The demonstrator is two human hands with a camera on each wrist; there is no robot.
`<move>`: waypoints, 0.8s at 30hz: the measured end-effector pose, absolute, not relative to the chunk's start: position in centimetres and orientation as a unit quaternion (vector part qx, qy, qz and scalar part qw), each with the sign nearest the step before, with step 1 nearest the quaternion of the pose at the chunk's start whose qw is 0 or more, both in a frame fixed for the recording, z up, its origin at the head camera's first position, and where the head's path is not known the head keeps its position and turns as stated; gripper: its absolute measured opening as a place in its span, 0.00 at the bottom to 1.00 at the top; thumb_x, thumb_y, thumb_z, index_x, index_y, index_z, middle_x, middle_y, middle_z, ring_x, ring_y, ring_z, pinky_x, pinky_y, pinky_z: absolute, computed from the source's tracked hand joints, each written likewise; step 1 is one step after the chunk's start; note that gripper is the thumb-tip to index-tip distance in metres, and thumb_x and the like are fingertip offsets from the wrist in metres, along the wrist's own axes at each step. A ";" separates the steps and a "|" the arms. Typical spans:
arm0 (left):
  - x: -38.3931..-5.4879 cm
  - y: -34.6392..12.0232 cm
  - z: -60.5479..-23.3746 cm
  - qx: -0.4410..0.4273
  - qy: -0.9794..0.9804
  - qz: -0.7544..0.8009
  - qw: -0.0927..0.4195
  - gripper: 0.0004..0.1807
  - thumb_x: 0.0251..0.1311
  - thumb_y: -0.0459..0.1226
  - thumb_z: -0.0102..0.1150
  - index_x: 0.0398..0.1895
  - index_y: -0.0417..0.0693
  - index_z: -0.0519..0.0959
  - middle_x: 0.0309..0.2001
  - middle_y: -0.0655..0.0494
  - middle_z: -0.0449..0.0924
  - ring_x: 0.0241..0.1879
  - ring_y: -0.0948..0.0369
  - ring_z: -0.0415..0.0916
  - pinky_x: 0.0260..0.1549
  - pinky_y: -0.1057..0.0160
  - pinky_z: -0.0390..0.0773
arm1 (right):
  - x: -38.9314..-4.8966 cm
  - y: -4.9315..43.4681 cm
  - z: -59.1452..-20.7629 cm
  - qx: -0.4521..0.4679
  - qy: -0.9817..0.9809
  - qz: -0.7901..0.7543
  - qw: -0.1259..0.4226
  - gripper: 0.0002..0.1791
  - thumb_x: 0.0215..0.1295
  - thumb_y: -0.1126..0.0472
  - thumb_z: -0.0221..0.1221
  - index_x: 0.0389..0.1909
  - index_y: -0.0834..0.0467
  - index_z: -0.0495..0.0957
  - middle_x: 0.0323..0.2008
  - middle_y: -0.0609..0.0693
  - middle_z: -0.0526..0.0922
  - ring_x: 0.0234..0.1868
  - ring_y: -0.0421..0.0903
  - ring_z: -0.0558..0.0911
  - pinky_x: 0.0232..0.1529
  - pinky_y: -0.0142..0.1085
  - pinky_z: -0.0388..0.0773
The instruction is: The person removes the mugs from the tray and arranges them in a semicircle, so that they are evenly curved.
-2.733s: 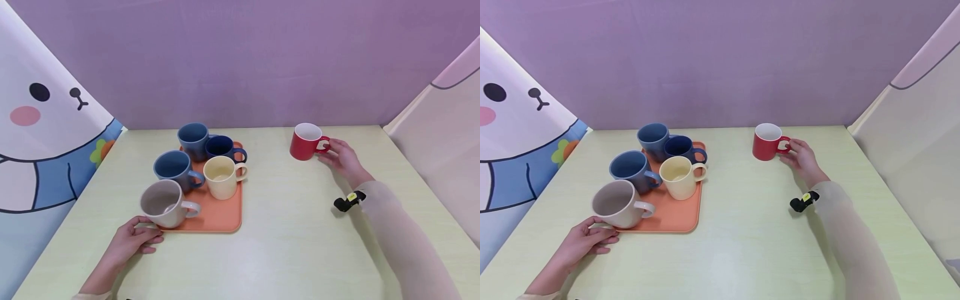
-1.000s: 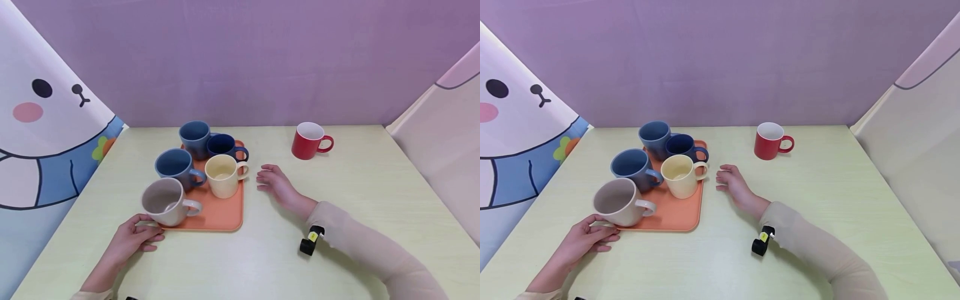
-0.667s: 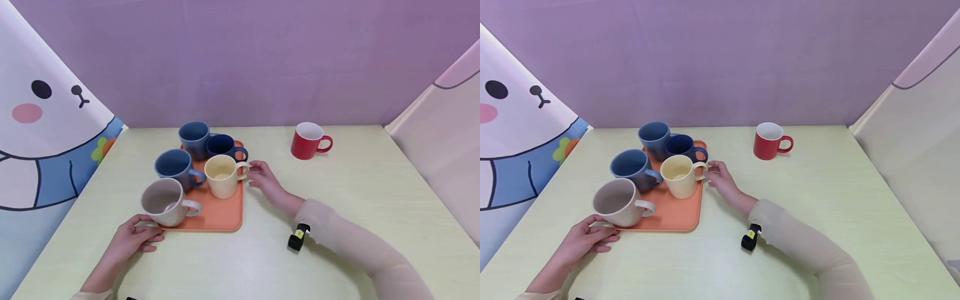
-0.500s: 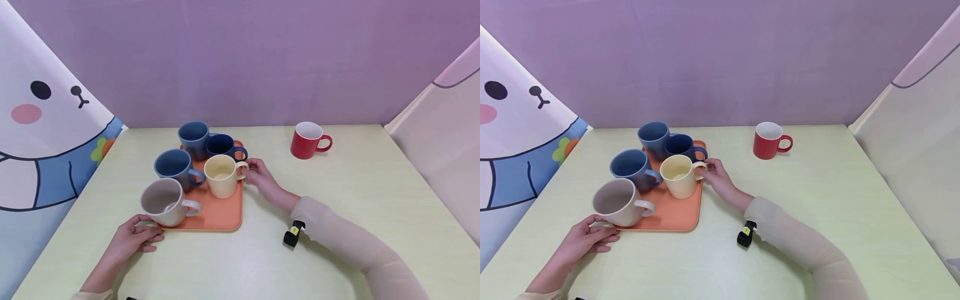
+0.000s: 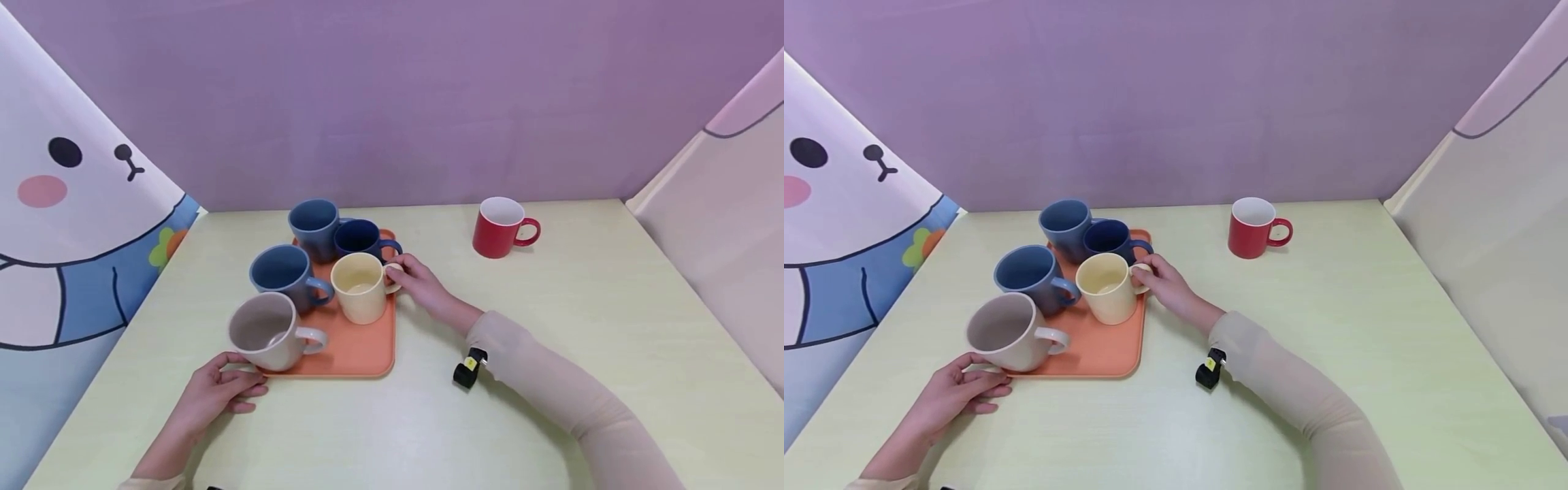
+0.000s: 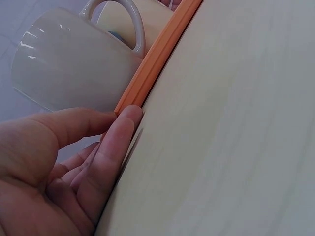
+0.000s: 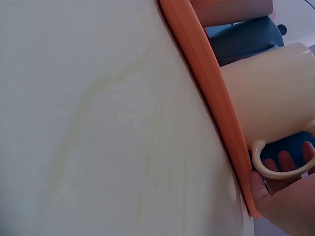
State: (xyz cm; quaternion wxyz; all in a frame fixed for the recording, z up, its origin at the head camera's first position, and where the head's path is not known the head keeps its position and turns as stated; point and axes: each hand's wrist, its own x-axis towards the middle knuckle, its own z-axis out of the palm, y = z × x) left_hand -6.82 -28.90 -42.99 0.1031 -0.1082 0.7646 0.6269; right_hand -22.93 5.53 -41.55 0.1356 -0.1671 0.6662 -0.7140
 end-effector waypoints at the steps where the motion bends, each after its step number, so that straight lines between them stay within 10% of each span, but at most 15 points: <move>1: -6.8 -28.9 -43.0 -0.110 0.764 0.627 0.103 0.19 0.67 0.28 0.58 0.54 0.30 0.64 0.37 0.46 0.87 0.33 0.60 0.86 0.29 0.58 0.86 | -23.0 5.6 -41.6 -0.169 0.669 -0.711 0.138 0.11 0.77 0.65 0.49 0.52 0.69 0.68 0.44 0.62 0.76 0.48 0.65 0.75 0.53 0.53 0.78; 24: -6.7 -28.8 -42.9 -0.119 0.763 0.627 0.104 0.17 0.67 0.28 0.59 0.53 0.32 0.65 0.37 0.46 0.87 0.33 0.60 0.86 0.29 0.59 0.86 | -24.3 6.7 -41.8 -0.249 0.709 -0.648 0.124 0.10 0.76 0.68 0.50 0.49 0.72 0.73 0.45 0.69 0.80 0.50 0.64 0.81 0.51 0.49 0.81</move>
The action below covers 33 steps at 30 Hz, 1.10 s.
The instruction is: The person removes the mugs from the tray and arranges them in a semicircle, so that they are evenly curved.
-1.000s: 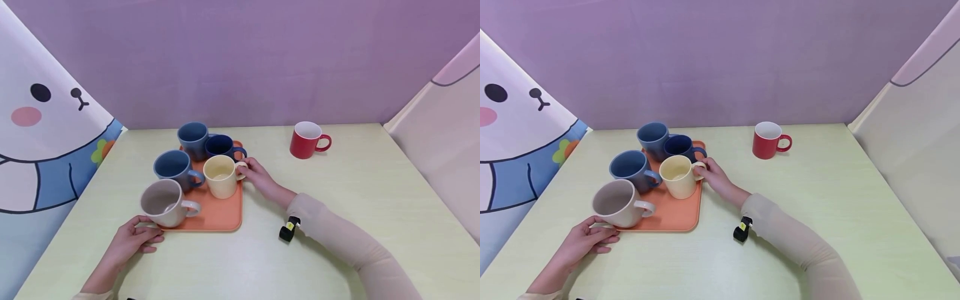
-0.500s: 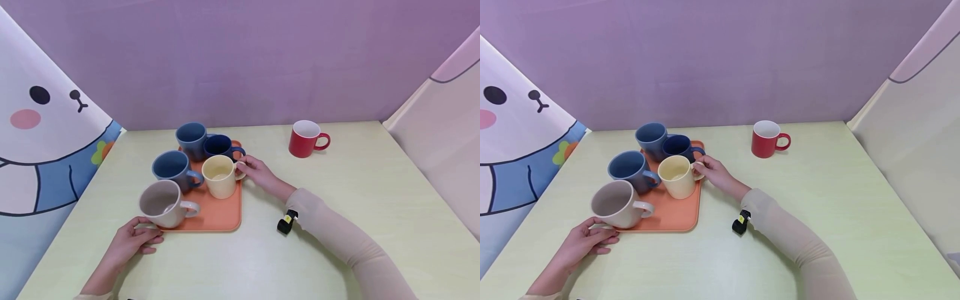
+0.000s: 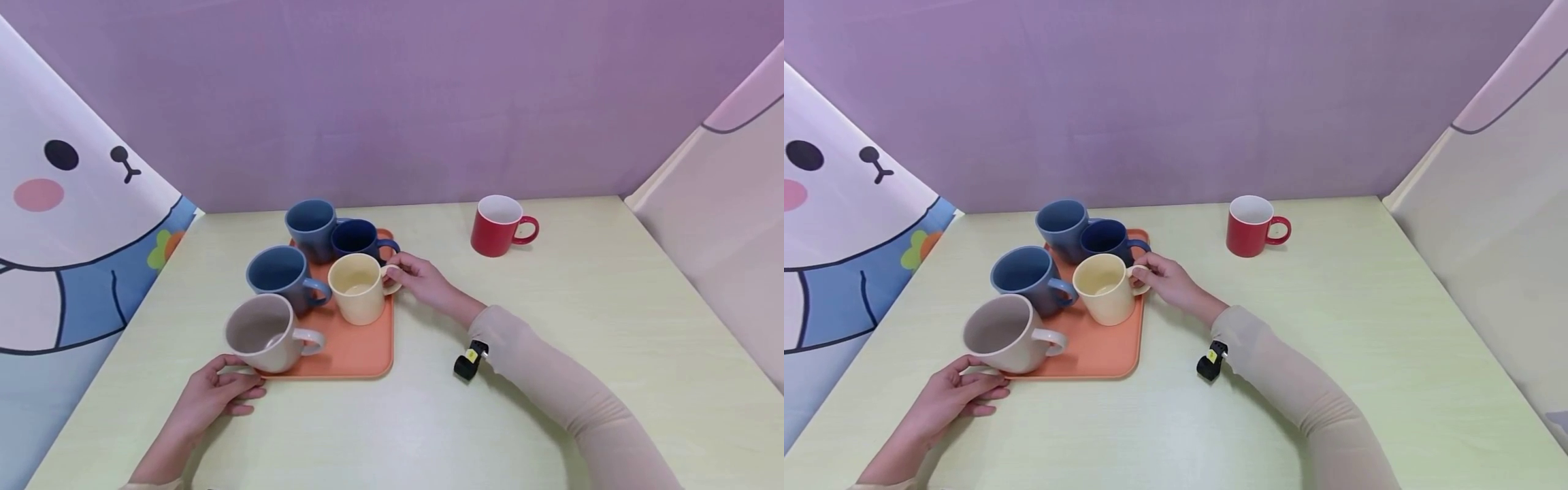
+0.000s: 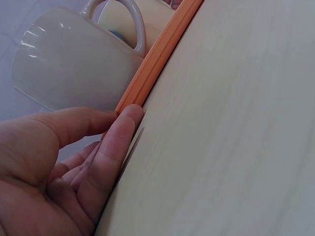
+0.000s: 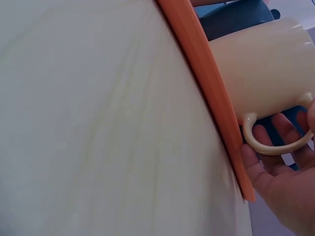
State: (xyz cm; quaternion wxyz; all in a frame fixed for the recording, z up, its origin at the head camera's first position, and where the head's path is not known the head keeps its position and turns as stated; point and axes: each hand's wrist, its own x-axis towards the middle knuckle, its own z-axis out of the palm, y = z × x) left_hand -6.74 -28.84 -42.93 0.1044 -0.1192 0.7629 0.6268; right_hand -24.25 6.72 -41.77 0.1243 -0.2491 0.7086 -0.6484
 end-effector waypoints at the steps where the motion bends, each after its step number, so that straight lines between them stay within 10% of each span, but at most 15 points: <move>1: -6.7 -28.9 -42.9 -0.118 0.763 0.626 0.106 0.17 0.67 0.28 0.59 0.53 0.31 0.65 0.37 0.46 0.87 0.33 0.60 0.86 0.29 0.59 0.86 | -24.3 6.8 -41.7 -0.246 0.711 -0.646 0.128 0.10 0.76 0.68 0.51 0.49 0.71 0.73 0.45 0.69 0.81 0.50 0.63 0.81 0.51 0.48 0.81; 33: -6.8 -29.1 -43.2 -0.117 0.749 0.644 0.104 0.13 0.67 0.27 0.58 0.50 0.35 0.68 0.35 0.49 0.87 0.33 0.60 0.86 0.28 0.60 0.86 | -22.2 7.2 -39.0 -0.159 0.680 -0.694 0.176 0.08 0.75 0.64 0.52 0.46 0.65 0.75 0.45 0.62 0.81 0.48 0.55 0.81 0.55 0.49 0.79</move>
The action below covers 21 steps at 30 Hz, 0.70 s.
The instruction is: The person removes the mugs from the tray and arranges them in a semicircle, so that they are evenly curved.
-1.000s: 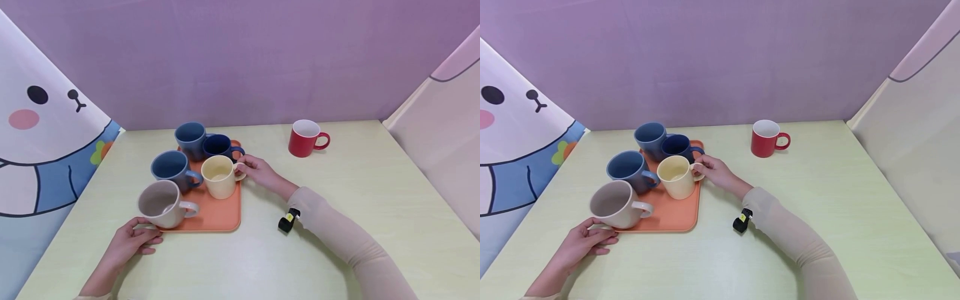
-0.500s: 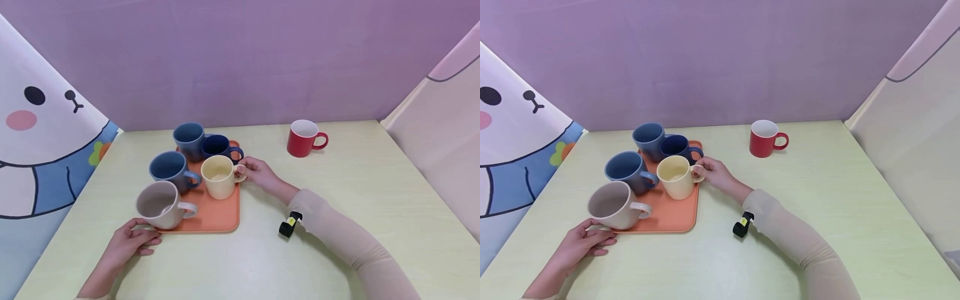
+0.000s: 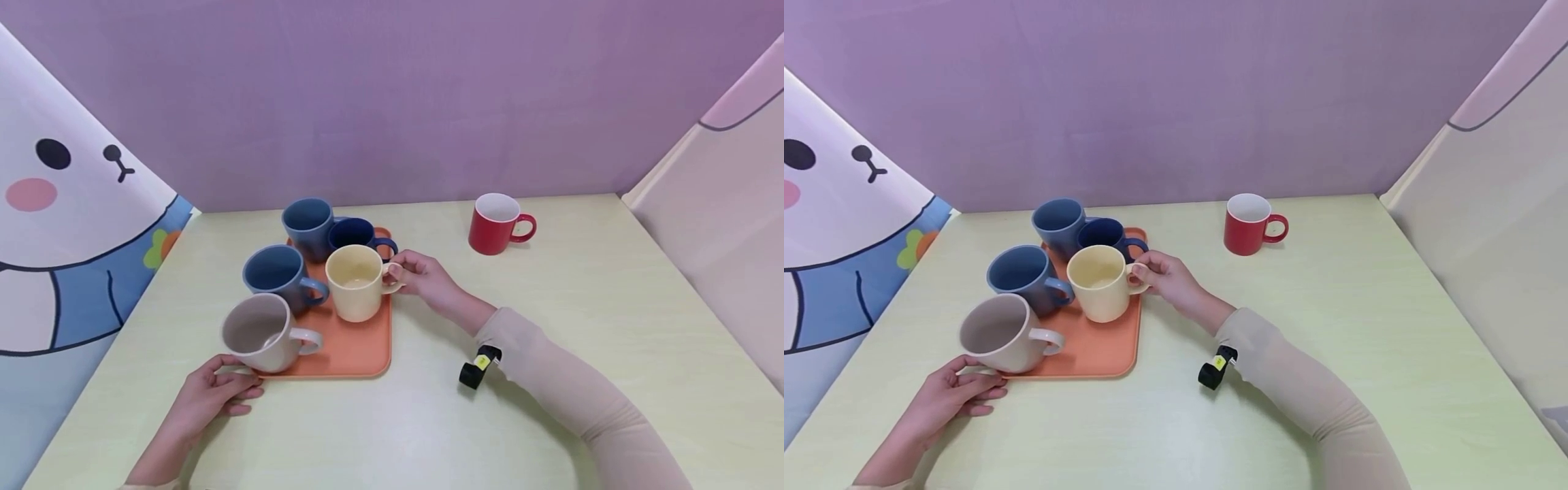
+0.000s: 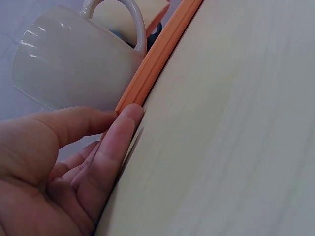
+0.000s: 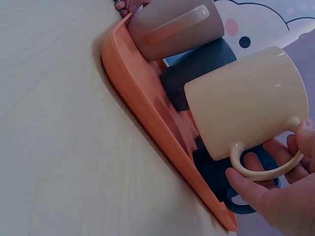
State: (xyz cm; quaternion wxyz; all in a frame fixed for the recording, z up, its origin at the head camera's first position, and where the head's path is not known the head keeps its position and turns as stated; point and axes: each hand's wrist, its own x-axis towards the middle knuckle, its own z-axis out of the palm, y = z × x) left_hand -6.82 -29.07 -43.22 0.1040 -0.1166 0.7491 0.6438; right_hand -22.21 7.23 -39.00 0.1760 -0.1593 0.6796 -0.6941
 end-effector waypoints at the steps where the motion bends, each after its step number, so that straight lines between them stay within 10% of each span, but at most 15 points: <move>1: -6.8 -29.1 -43.2 -0.115 0.749 0.645 0.103 0.13 0.67 0.27 0.58 0.50 0.36 0.68 0.35 0.49 0.87 0.33 0.60 0.86 0.28 0.60 0.86 | -22.2 7.2 -38.8 -0.156 0.680 -0.694 0.178 0.07 0.75 0.64 0.52 0.46 0.64 0.75 0.45 0.63 0.81 0.48 0.55 0.81 0.56 0.49 0.79; 21: -6.9 -29.2 -43.1 -0.113 0.749 0.644 0.109 0.13 0.67 0.27 0.58 0.50 0.36 0.68 0.35 0.49 0.87 0.33 0.60 0.86 0.29 0.60 0.86 | -21.7 10.0 -37.8 -0.129 0.685 -0.699 0.161 0.06 0.75 0.67 0.53 0.47 0.66 0.74 0.44 0.52 0.82 0.50 0.53 0.82 0.54 0.48 0.80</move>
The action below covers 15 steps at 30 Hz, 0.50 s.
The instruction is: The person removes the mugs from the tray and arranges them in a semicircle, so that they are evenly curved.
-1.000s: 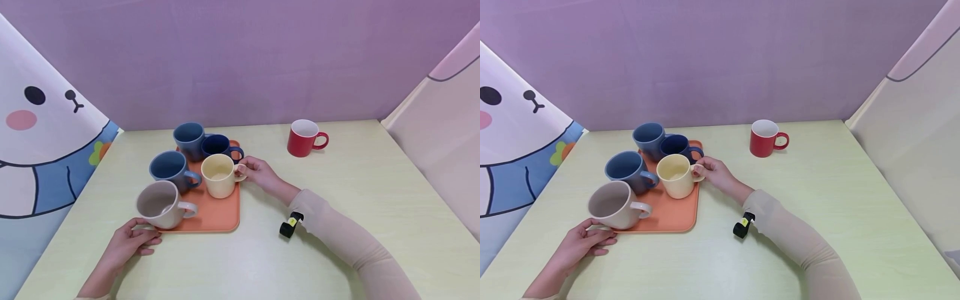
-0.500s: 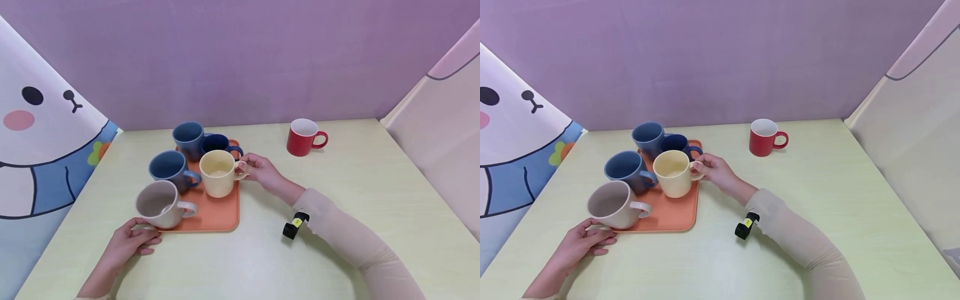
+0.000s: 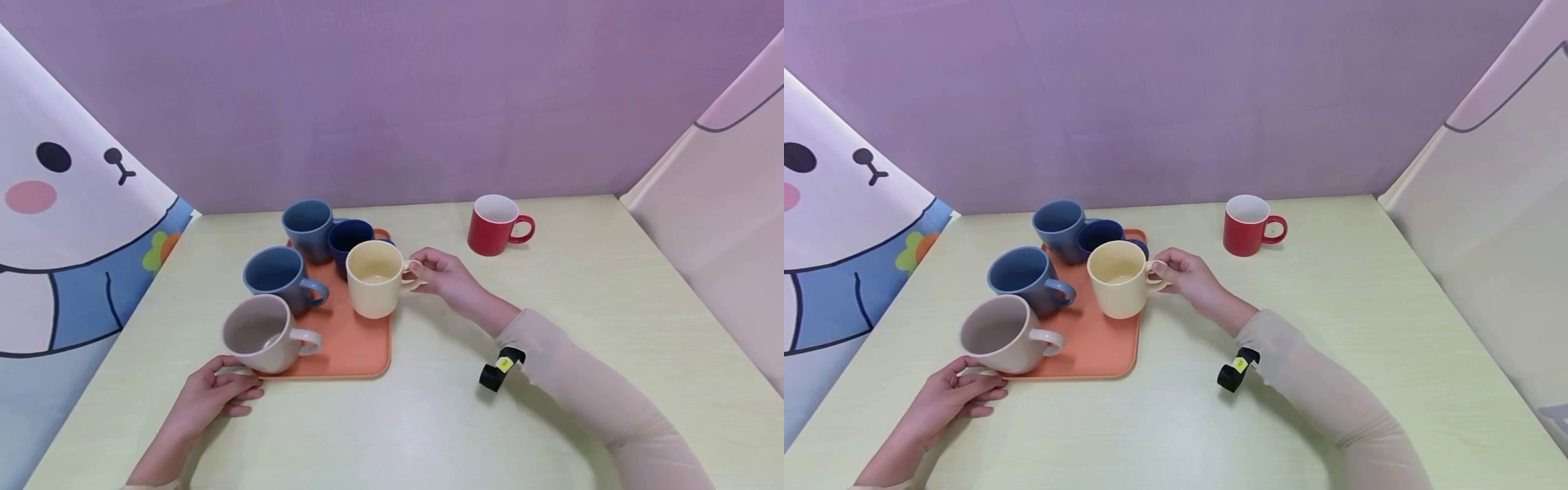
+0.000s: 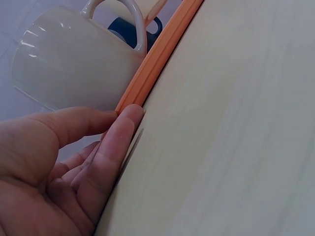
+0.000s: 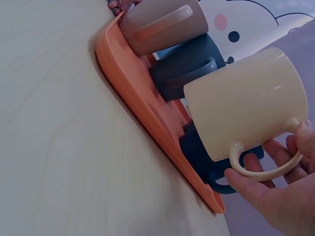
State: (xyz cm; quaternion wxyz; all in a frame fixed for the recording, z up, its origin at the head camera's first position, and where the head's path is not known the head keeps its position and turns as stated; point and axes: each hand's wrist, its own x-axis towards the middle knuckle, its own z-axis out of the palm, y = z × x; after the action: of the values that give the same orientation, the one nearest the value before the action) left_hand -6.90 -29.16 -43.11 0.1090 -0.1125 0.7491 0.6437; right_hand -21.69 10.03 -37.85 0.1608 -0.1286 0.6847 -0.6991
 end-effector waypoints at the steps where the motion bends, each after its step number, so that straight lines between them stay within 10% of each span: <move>1: -6.9 -29.2 -43.1 -0.113 0.749 0.644 0.109 0.13 0.67 0.27 0.58 0.50 0.36 0.68 0.35 0.49 0.87 0.33 0.60 0.86 0.29 0.60 0.86 | -21.7 10.3 -37.8 -0.129 0.686 -0.698 0.159 0.07 0.75 0.67 0.53 0.47 0.66 0.74 0.44 0.52 0.82 0.50 0.53 0.82 0.54 0.48 0.80; 15: -6.9 -29.0 -43.2 -0.111 0.749 0.645 0.104 0.13 0.66 0.27 0.58 0.50 0.35 0.67 0.35 0.49 0.87 0.33 0.60 0.86 0.28 0.60 0.86 | -21.9 13.8 -38.2 -0.120 0.691 -0.700 0.136 0.04 0.74 0.67 0.53 0.45 0.61 0.75 0.41 0.47 0.82 0.49 0.50 0.83 0.54 0.49 0.80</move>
State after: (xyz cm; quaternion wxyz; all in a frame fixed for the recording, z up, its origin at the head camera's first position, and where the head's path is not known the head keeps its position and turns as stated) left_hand -6.91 -29.03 -43.19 0.1039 -0.1109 0.7489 0.6450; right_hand -21.90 13.80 -38.23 0.1360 -0.1202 0.6908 -0.6999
